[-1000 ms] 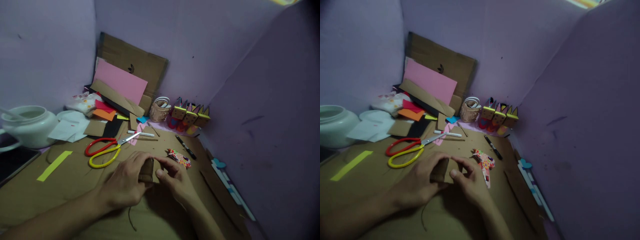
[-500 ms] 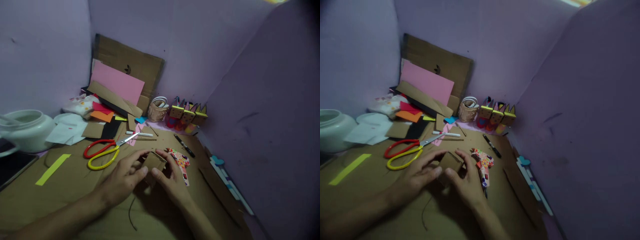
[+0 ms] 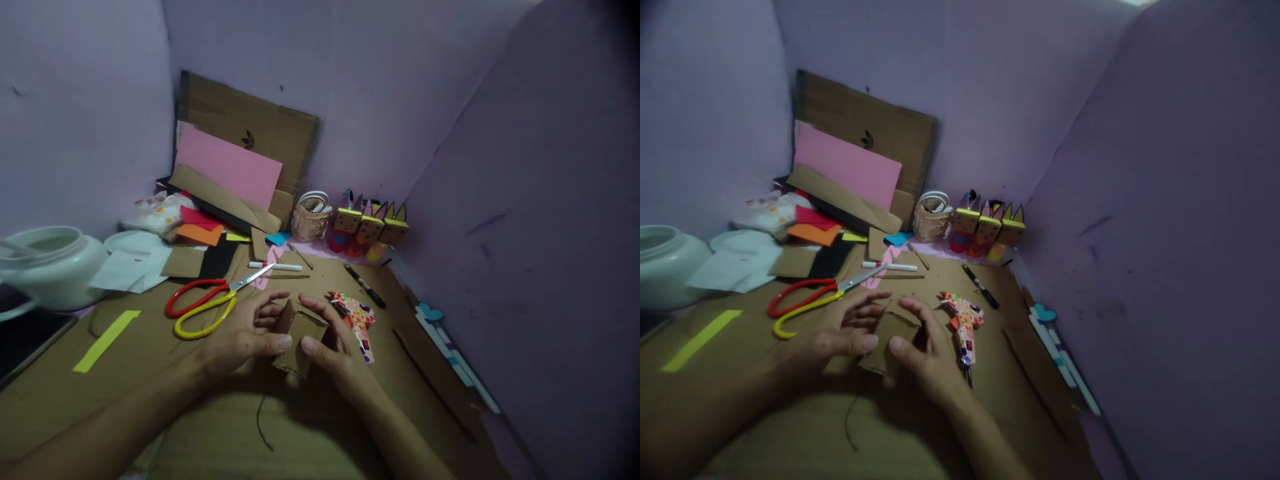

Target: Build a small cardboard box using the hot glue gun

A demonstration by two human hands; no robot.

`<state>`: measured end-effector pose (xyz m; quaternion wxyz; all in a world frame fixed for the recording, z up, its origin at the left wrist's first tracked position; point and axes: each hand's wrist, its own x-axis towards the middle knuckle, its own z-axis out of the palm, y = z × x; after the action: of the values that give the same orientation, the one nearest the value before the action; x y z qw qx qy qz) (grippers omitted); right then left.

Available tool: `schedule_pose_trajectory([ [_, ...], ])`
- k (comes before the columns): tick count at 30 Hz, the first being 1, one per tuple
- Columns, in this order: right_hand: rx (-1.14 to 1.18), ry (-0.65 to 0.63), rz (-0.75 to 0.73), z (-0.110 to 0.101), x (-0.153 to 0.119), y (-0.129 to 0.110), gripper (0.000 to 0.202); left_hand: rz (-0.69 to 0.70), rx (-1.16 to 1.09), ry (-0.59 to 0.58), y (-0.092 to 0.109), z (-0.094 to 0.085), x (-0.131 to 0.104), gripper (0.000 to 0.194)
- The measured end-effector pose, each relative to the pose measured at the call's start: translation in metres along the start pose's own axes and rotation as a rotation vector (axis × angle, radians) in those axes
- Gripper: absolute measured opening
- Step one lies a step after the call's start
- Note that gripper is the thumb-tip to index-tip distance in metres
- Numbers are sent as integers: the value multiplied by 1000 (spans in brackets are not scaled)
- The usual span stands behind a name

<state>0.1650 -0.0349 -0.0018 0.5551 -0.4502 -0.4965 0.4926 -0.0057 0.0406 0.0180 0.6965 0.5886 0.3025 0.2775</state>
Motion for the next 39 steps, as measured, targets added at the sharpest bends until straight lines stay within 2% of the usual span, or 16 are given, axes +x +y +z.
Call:
schedule_pose_trajectory([
  [3, -66, 20, -70, 0, 3, -3, 61, -3, -5, 5, 0, -1, -1, 82],
  [5, -105, 87, -135, -5, 6, -9, 64, -5, -19, 70, 1, -1, -1, 81],
  [7, -203, 257, -188, -19, 6, -17, 61, 1, -64, 177, 5, -1, 0, 76],
  [9, -404, 545, -185, -39, 1, -27, 49, 0, -132, 294, 11, -1, 1, 70],
  [11, -698, 780, -72, -60, -9, -34, 37, -19, -186, 391, 17, -2, 2, 63],
  [13, -976, 739, 246, -75, -21, -34, 41, -28, -214, 456, 22, -2, 2, 55],
  [15, -1132, 591, 453, -80, -30, -30, 44, -16, -239, 482, 25, -2, 3, 50],
  [18, -1211, 415, 518, -72, -33, -22, 37, 2, -284, 487, 24, -1, 3, 47],
  [22, -1294, 366, 544, -61, -28, -25, 40, 10, -330, 458, 19, -3, 3, 45],
  [24, -1307, 386, 572, -60, -27, -32, 39, -12, -394, 427, 18, -6, 4, 41],
  [25, -1287, 417, 538, -60, -27, -37, 37, -38, -444, 401, 19, -8, 4, 40],
  [27, -1158, 442, 338, -57, -26, -44, 38, -113, -563, 329, 20, -11, 4, 40],
  [29, -919, 346, 67, -50, -20, -48, 55, -186, -665, 225, 21, -14, 4, 41],
  [31, -661, 189, -87, -37, -10, -46, 73, -227, -726, 127, 19, -16, 3, 43],
  [35, -394, 40, -171, 0, 15, -35, 100, -211, -769, -26, 11, -15, 2, 47],
  [39, -238, 22, -146, 27, 27, -28, 82, -215, -751, -35, 6, -9, 2, 40],
])
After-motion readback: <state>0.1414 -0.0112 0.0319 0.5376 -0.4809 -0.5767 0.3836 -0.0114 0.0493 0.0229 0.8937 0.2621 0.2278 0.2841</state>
